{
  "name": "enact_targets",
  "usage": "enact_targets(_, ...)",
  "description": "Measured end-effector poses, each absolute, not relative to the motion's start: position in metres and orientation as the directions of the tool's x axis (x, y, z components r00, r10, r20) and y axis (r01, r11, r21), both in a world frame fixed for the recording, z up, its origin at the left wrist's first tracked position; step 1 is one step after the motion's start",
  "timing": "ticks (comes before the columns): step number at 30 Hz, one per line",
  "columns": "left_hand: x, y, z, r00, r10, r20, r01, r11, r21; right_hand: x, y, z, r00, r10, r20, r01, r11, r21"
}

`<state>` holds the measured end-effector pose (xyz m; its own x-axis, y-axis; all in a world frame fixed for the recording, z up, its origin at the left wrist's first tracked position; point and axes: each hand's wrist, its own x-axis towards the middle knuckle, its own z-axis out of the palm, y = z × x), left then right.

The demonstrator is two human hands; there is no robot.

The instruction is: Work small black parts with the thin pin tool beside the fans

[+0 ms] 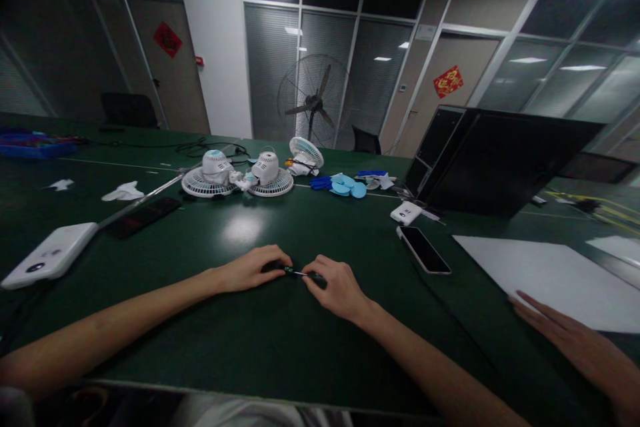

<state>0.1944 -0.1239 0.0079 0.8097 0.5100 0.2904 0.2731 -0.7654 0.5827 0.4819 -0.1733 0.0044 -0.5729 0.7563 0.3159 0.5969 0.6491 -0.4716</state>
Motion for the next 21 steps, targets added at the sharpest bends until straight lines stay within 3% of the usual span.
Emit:
enact_targets(13, 0.197, -0.123, 0.008, 0.806, 0.523, 0.278, 0.261, -0.735, 0.625, 0.478, -0.174, 0.002, -0.64, 0.701, 0.314, 0.591, 0.711, -0.382)
enact_targets(21, 0.212, -0.132, 0.007, 0.801, 0.552, 0.23, 0.232, -0.641, 0.732, 0.474, -0.177, 0.004, -0.611, 0.71, 0.35, 0.623, 0.704, -0.341)
